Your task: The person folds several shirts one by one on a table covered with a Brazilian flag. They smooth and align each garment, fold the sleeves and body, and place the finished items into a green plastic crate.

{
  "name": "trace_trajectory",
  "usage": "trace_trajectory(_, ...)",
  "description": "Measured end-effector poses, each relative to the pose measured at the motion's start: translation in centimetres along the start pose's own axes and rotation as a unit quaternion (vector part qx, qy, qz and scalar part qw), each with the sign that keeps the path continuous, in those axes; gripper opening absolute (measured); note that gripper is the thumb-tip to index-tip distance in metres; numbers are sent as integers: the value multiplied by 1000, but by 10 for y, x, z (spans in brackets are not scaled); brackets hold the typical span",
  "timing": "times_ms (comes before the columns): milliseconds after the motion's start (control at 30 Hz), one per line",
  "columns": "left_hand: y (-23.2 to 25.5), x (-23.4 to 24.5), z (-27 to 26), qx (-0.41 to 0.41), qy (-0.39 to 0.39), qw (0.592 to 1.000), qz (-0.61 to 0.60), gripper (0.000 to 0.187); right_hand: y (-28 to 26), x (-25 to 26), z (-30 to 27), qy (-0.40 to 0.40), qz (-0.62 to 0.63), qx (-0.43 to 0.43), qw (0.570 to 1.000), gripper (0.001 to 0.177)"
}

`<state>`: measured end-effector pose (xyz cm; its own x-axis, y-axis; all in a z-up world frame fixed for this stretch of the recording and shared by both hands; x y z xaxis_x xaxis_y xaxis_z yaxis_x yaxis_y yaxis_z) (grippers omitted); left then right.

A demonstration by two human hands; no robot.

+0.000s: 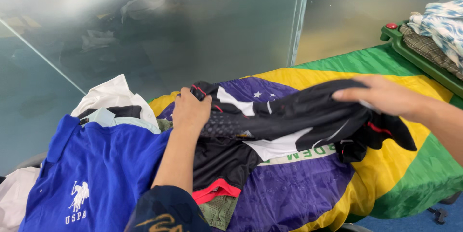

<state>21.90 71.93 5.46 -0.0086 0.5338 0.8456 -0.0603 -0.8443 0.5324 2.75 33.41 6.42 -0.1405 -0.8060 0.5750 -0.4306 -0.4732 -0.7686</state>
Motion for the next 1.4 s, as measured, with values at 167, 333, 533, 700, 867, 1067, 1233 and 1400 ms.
trace_trajectory(167,52,-42,-42,-188,-122,961,162,128,-14,-56,-21,-155,-293,4,943,78)
trace_trajectory(333,75,-107,-95,-298,-316,872,223,150,11,-79,-11,-167,-437,20,883,70)
trace_trajectory(533,66,-123,-88,-292,-303,872,251,140,9,-87,-1,-85,-381,213,896,65)
trace_trajectory(700,64,-122,-77,-286,-283,891,212,110,8,-94,-3,-103,-346,173,916,68)
trace_trajectory(867,65,-123,-69,-300,-271,884,235,65,11,-94,-5,-92,-327,96,936,72)
trace_trajectory(1067,78,-113,-51,-302,-217,892,258,34,-1,-65,14,-47,-377,113,918,42)
trace_trajectory(1233,132,-25,-35,-402,205,885,113,30,-64,10,3,278,-352,284,848,48)
trace_trajectory(1400,146,-8,-39,-433,236,862,116,47,-73,37,-6,348,-349,385,780,61)
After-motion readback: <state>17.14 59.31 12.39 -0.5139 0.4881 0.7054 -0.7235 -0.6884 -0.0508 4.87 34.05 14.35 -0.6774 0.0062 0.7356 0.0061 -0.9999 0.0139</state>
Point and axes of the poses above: each hand's wrist, its own z-axis towards the middle knuckle, its own x-axis out of the back of the hand, y = z × x, the point moved 8 cm from there along z, towards the middle knuckle, and after that the axes turned 1 degree about z, right-handed, at the moved point
